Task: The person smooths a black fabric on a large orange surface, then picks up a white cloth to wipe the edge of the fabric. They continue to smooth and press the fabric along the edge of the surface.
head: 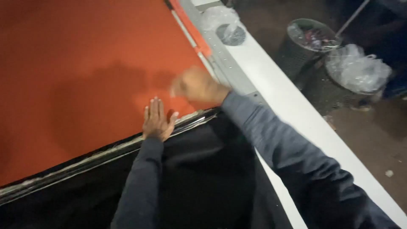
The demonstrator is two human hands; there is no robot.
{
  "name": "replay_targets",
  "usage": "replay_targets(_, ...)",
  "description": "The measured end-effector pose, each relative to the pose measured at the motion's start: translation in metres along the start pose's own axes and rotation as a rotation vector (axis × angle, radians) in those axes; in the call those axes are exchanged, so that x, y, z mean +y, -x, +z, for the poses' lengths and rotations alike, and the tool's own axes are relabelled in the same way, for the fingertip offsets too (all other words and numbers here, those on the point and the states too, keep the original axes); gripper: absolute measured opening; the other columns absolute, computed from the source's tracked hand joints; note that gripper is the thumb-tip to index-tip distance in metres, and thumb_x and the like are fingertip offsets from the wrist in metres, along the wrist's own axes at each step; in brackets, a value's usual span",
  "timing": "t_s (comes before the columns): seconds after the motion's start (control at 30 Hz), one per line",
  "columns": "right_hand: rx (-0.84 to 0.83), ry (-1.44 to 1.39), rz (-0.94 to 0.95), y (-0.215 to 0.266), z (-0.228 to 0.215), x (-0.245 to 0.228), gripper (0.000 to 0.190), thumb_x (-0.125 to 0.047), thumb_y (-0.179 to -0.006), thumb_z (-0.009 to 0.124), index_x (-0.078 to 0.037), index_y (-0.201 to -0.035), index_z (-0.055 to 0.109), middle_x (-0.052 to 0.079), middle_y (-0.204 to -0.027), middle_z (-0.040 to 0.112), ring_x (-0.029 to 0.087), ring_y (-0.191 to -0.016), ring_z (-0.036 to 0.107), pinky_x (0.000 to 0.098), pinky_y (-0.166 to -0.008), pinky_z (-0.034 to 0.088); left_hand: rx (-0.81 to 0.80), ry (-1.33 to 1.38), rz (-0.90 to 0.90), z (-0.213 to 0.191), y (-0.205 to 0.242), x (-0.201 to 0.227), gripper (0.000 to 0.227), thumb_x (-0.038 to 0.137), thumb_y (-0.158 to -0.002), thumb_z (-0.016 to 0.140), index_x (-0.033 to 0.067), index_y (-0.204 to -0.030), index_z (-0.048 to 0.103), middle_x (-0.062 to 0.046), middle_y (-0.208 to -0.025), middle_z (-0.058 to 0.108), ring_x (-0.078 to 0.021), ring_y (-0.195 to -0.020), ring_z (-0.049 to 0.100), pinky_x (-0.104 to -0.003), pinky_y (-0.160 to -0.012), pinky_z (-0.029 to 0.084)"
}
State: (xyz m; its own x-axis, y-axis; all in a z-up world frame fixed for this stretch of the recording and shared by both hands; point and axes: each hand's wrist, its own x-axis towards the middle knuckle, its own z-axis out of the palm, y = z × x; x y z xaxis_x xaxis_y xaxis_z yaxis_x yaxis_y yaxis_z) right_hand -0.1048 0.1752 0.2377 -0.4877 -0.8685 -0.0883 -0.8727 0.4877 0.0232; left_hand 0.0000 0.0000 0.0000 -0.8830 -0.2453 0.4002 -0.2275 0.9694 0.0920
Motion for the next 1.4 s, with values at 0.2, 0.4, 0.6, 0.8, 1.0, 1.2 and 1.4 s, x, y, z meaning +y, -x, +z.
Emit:
replay_targets(0.2,0.786,-1.627,-0.472,-0.047,-0.022,0.069,0.024,-0.031,-0.106,0.047,-0.02,-0.085,0.048,-0.005,-0.079,0.042,0.009,-0.068,0.023,0.0308,-0.066,0.023,0.003,0.103,0.007,-0.003,0.001,0.0,0.091,0.066,-0.101,0.04,-0.0067,-0.156,0.034,-0.023,-0.165,0.033,-0.035,-0.155,0.028,-0.05,-0.125,0.021)
replay_targets(0.4,0.438,-1.248,0.411,-0.062,0.201,0.015,0.073,-0.056,-0.11,0.031,-0.02,-0.051,0.054,0.0,-0.045,0.051,0.016,-0.046,0.056,0.0285,-0.052,0.044,0.27,-0.063,-0.054,0.001,0.002,-0.008,0.092,0.076,-0.095,0.048,0.0012,-0.149,0.053,-0.018,-0.153,0.053,-0.0271,-0.143,0.05,-0.041,-0.122,0.037)
replay_targets(0.6,0.463,-1.142,0.555,-0.048,0.218,0.016,0.065,-0.058,-0.106,0.039,-0.016,-0.061,0.06,0.008,-0.061,0.063,0.028,-0.07,0.068,0.0395,-0.07,0.052,0.127,0.008,0.003,0.019,0.012,-0.002,0.09,0.073,-0.098,0.044,-0.0003,-0.149,0.05,-0.021,-0.158,0.048,-0.0326,-0.147,0.046,-0.048,-0.122,0.035)
replay_targets(0.8,0.388,-0.654,0.465,-0.039,0.185,-0.008,0.033,-0.05,-0.101,0.053,-0.02,-0.099,0.065,0.008,-0.104,0.072,0.033,-0.104,0.072,0.0499,-0.088,0.057,0.126,0.011,-0.219,0.021,0.005,0.0,0.088,0.071,-0.101,0.042,0.0014,-0.155,0.044,-0.018,-0.163,0.04,-0.0304,-0.153,0.036,-0.048,-0.126,0.026)
replay_targets(1.0,0.509,-0.158,0.396,-0.009,0.183,-0.029,0.051,-0.049,-0.097,0.054,-0.015,-0.135,0.06,0.01,-0.14,0.054,0.03,-0.128,0.052,0.0481,-0.102,0.046,-0.077,-0.048,-0.305,0.024,0.009,0.0,0.098,0.079,-0.101,0.022,0.0024,-0.161,0.03,-0.018,-0.17,0.025,-0.0317,-0.159,0.021,-0.051,-0.13,0.015)
replay_targets(1.2,0.289,-0.198,0.425,-0.004,0.185,-0.04,0.061,-0.055,-0.104,0.038,-0.018,-0.152,0.05,0.008,-0.16,0.047,0.026,-0.151,0.037,0.0513,-0.123,0.023,0.3,-0.009,0.335,0.003,0.029,0.0,0.05,0.047,-0.104,0.054,0.0153,-0.141,0.062,-0.009,-0.144,0.062,-0.0293,-0.136,0.057,-0.048,-0.106,0.047)
replay_targets(1.4,0.311,-0.098,0.425,-0.009,0.217,-0.034,0.068,-0.07,-0.1,0.029,-0.033,-0.154,0.047,0.003,-0.164,0.04,0.025,-0.155,0.028,0.0553,-0.125,0.015,0.353,-0.036,0.158,0.045,0.032,-0.046,0.055,0.057,-0.098,0.059,0.024,-0.141,0.065,-0.002,-0.143,0.064,-0.022,-0.135,0.057,-0.042,-0.108,0.047)
